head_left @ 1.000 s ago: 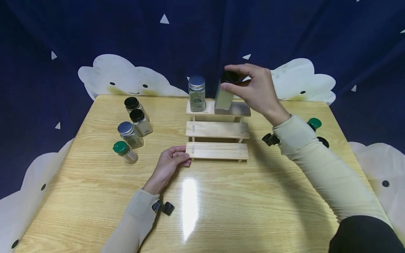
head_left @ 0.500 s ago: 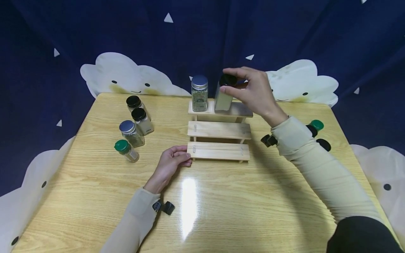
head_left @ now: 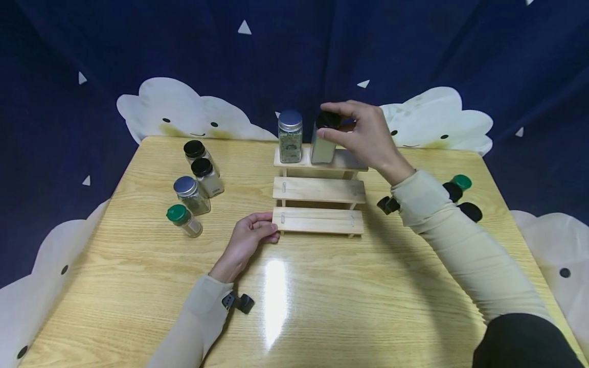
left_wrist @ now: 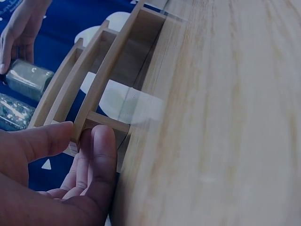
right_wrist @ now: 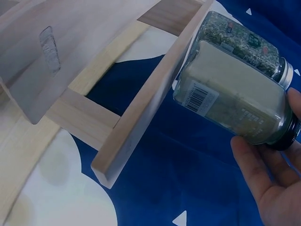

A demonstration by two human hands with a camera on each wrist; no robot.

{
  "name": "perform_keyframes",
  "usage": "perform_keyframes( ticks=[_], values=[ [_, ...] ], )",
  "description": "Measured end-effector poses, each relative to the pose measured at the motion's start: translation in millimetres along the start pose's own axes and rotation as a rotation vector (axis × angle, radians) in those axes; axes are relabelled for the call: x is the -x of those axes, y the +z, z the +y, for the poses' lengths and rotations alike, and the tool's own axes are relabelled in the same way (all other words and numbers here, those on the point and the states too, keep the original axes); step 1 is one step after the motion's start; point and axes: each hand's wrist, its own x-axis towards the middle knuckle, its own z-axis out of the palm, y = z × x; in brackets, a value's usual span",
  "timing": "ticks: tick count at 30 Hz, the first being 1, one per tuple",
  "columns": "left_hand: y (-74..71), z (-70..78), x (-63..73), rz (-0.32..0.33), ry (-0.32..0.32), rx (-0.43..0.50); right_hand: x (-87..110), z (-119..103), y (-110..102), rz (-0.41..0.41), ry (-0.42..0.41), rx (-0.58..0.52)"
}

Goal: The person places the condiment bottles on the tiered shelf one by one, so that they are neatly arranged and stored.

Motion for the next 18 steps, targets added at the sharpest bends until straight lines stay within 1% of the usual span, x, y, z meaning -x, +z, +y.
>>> perform_keyframes(
  ticks=[6,18],
  values=[
    [-0.5,-0.5,-0.7,-0.005,0.009,0.004,0.1,2.2,1.0,-0.005,0.005,-0.009],
    [-0.7,-1.3,-1.1,-0.004,0.007,0.005,-1.3,4.4,2.1,-0.018,0.006,0.020]
  ],
)
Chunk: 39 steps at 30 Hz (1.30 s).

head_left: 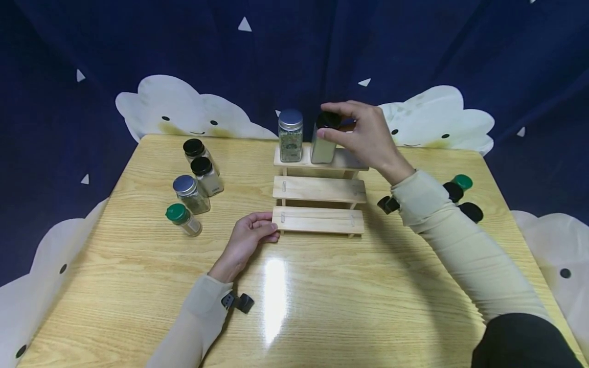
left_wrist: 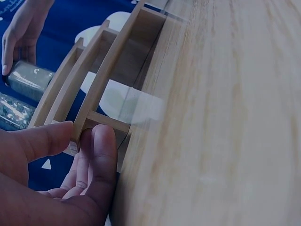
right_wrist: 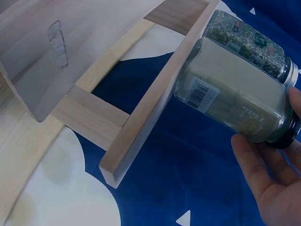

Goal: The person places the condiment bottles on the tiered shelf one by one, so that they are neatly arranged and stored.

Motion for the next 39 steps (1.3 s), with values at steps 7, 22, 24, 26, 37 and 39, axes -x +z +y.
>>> perform_keyframes(
  ticks=[7,22,24,26,37,39],
  values=[
    [0.6,0.9,-0.5,0.000,0.000,0.004,-0.7,-0.8,0.4,0.004,-0.002,0.003],
    [0.7,2.1,-0.5,0.006,-0.001,-0.002,1.2,1.7,3.3,0.001,0.012,-0.007],
    [0.8,1.9,-0.5,0.008,-0.003,-0.002,1.3,2.3,3.4,-0.004,0.016,-0.005],
    [1.3,2.5,-0.3,0.010,-0.004,-0.002,1.7,2.7,3.3,-0.005,0.017,-0.005],
    [1.5,2.7,0.6,0.011,-0.007,0.001,8.6,-1.3,-10.0,0.014,0.044,0.020],
    [1.2,2.9,1.0,0.016,-0.009,-0.001,11.5,-2.4,-13.8,0.023,0.055,0.038]
  ],
)
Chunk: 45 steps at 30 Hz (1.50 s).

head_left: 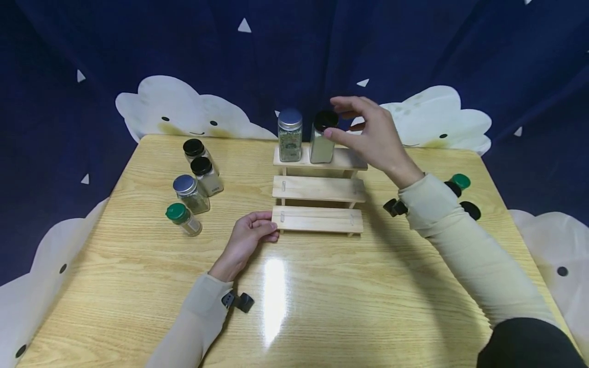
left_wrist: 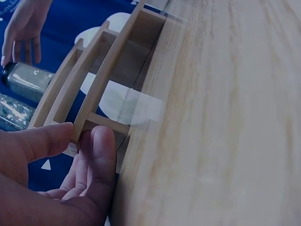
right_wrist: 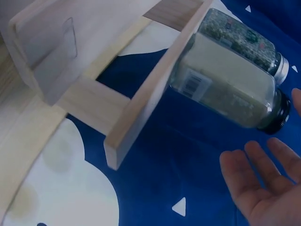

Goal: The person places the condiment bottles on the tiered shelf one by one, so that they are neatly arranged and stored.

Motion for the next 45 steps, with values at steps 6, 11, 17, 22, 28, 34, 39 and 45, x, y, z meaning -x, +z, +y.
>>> perform_keyframes(
  ticks=[6,11,17,22,28,34,39,45],
  values=[
    [-0.1,-1.1,0.4,0.007,0.001,-0.006,9.9,-2.2,-13.6,0.031,0.024,0.035],
    [0.0,-1.8,0.5,-0.001,0.006,-0.009,20.4,-2.7,-25.4,0.065,0.029,0.021],
    [0.5,-1.7,0.2,0.004,-0.001,0.002,33.8,-5.5,-39.6,0.099,0.042,0.017],
    [0.5,-2.5,0.5,0.002,-0.003,0.005,46.9,-4.4,-52.9,0.119,0.064,0.023],
    [0.8,-2.2,1.0,0.004,-0.005,-0.001,64.0,0.3,-72.7,0.136,0.084,0.033],
    [0.5,-1.6,1.3,0.012,-0.008,-0.001,82.9,12.6,-95.7,0.147,0.101,0.067],
    [-0.4,-2.1,1.6,0.014,-0.002,-0.011,99.7,25.7,-112.7,0.159,0.133,0.082],
    [1.5,-1.9,1.3,0.009,-0.002,-0.005,122.3,40.7,-128.2,0.185,0.157,0.112]
  ],
)
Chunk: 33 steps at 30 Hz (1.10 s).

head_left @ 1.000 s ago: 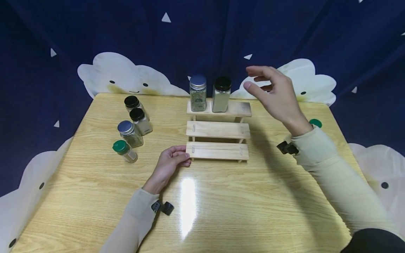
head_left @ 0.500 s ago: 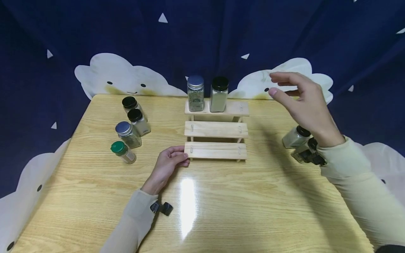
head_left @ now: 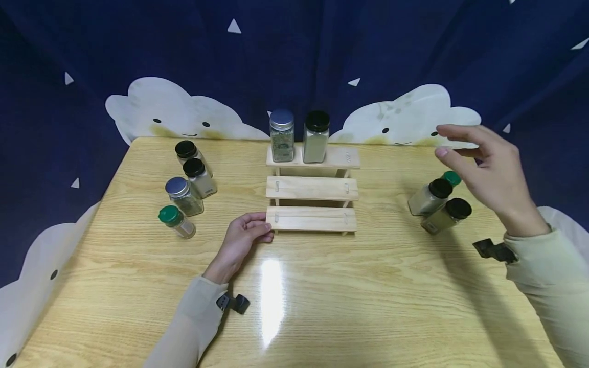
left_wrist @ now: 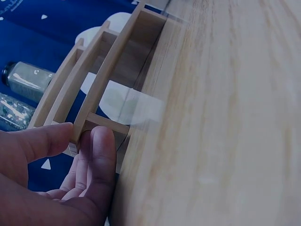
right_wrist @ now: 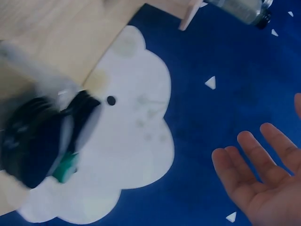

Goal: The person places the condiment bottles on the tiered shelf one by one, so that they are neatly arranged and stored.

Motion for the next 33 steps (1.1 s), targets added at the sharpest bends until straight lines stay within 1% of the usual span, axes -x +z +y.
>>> perform_keyframes(
  ticks=[7,12,16,21,29,33],
  values=[
    [-0.8,-0.5,-0.4,-0.003,0.005,0.004,15.4,20.1,-6.7,0.044,0.006,0.002],
    [-1.0,-0.4,-0.9,-0.004,0.002,0.010,26.0,34.7,-11.2,0.055,0.028,-0.002],
    [-0.8,-0.2,-0.8,-0.003,0.001,0.010,35.8,45.0,-13.4,0.066,0.044,0.027],
    [-0.5,-0.5,-0.7,-0.005,0.001,0.008,48.9,57.0,-15.6,0.072,0.106,0.078],
    [-1.2,-1.1,-0.5,-0.012,0.006,0.010,68.1,72.6,-18.6,0.096,0.199,0.126],
    [-1.6,-1.1,-0.8,-0.018,0.005,0.008,78.2,81.4,-18.3,0.092,0.231,0.121]
  ],
)
